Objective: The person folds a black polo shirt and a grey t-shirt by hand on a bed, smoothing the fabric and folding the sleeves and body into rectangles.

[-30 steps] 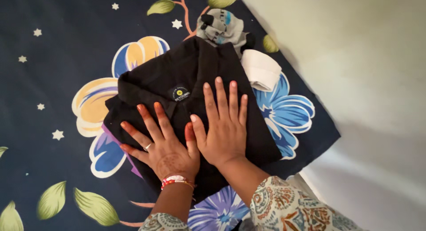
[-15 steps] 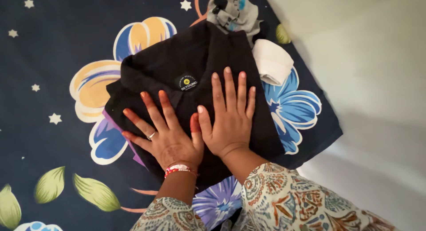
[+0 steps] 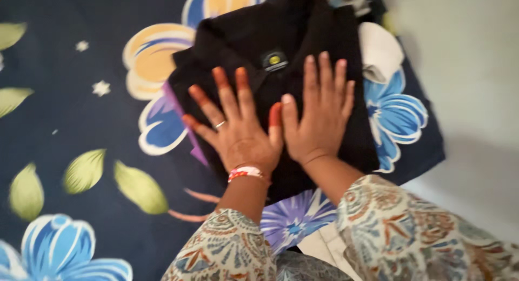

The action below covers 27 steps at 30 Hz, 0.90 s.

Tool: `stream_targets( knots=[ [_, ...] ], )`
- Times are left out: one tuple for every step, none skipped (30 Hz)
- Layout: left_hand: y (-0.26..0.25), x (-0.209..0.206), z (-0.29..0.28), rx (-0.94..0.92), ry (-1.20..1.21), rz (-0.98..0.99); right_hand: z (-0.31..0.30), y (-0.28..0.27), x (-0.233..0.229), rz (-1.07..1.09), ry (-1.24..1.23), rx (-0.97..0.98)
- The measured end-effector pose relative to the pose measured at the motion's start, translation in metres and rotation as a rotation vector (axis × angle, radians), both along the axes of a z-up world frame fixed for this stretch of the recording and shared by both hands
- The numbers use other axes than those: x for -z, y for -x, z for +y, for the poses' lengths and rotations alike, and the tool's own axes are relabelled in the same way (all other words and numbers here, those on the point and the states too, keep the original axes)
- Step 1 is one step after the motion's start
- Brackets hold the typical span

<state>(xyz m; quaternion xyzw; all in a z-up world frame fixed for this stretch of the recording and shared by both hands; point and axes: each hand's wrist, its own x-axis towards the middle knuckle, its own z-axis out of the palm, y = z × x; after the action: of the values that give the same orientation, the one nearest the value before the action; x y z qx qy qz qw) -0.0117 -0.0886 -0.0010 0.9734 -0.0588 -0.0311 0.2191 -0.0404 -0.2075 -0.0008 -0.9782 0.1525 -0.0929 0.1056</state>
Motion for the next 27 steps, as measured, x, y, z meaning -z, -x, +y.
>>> stream_targets(
  knots=[
    [-0.001,-0.001,0.001,0.015,0.028,0.004,-0.001,0.001,0.001,-0.010,0.010,0.009],
    [-0.001,-0.002,0.003,0.031,0.055,0.008,-0.002,0.001,0.003,-0.019,0.019,0.017],
    [-0.001,-0.002,0.004,0.019,0.057,-0.001,-0.003,0.001,0.005,-0.029,0.021,0.006],
    [-0.001,-0.003,0.006,0.011,0.119,-0.019,-0.005,0.001,0.007,-0.040,0.037,-0.005],
    [0.001,-0.005,0.009,0.009,0.178,-0.032,-0.005,0.003,0.009,-0.047,0.051,-0.010],
    [0.000,-0.007,0.013,0.005,0.176,-0.036,-0.005,0.004,0.012,-0.051,0.049,-0.015],
    [0.001,-0.009,0.016,0.001,0.225,0.000,-0.007,0.004,0.013,-0.049,0.051,-0.011],
    [0.002,-0.013,0.021,-0.002,0.275,0.035,-0.008,0.005,0.014,-0.047,0.052,-0.008],
    [0.006,-0.019,0.027,-0.016,0.278,0.033,-0.009,0.005,0.014,-0.049,0.055,-0.023],
    [0.011,-0.025,0.034,-0.063,0.289,0.045,-0.010,0.005,0.014,-0.048,0.065,-0.023],
    [0.013,-0.029,0.046,-0.108,0.297,0.051,-0.009,0.002,0.014,-0.054,0.073,-0.024],
    [0.016,-0.031,0.063,-0.121,0.298,0.040,-0.010,-0.001,0.011,-0.063,0.072,-0.038],
    [0.022,-0.034,0.080,-0.138,0.300,0.026,-0.010,-0.001,0.006,-0.033,0.021,0.000],
    [0.026,-0.035,0.098,-0.154,0.301,0.012,-0.002,-0.003,0.004,-0.002,-0.031,0.037],
    [0.029,-0.036,0.117,-0.166,0.297,0.012,0.011,-0.002,0.004,0.001,-0.035,0.025],
    [0.030,-0.035,0.138,-0.173,0.276,-0.006,0.027,0.000,0.000,-0.002,-0.040,0.089],
    [0.030,-0.035,0.157,-0.176,0.259,-0.030,0.044,-0.001,-0.007,-0.012,-0.041,0.156],
    [0.029,-0.034,0.177,-0.184,0.259,-0.036,0.069,0.001,-0.009,-0.016,-0.042,0.146],
    [0.028,-0.033,0.196,-0.185,0.221,-0.019,0.103,0.004,-0.008,-0.037,0.022,0.044],
    [0.028,-0.032,0.214,-0.187,0.183,-0.001,0.139,0.006,-0.008,-0.058,0.086,-0.059],
    [0.028,-0.032,0.233,-0.203,0.182,-0.004,0.178,0.006,-0.009,-0.064,0.028,-0.128],
    [0.029,-0.032,0.252,-0.210,0.184,-0.011,0.218,0.006,-0.010,-0.069,-0.031,-0.197],
    [0.029,-0.032,0.273,-0.215,0.181,-0.021,0.258,0.007,-0.013,-0.065,-0.070,-0.253],
    [0.030,-0.033,0.295,-0.229,0.175,-0.027,0.295,0.007,-0.017,-0.061,-0.109,-0.309],
    [0.029,-0.033,0.319,-0.239,0.108,-0.011,0.328,0.005,-0.021,-0.067,-0.118,-0.326],
    [0.030,-0.033,0.344,-0.249,0.040,0.007,0.359,0.002,-0.025,-0.064,-0.173,-0.331],
    [0.032,-0.034,0.369,-0.269,0.032,0.003,0.386,0.000,-0.029,-0.056,-0.229,-0.338]
  ],
)
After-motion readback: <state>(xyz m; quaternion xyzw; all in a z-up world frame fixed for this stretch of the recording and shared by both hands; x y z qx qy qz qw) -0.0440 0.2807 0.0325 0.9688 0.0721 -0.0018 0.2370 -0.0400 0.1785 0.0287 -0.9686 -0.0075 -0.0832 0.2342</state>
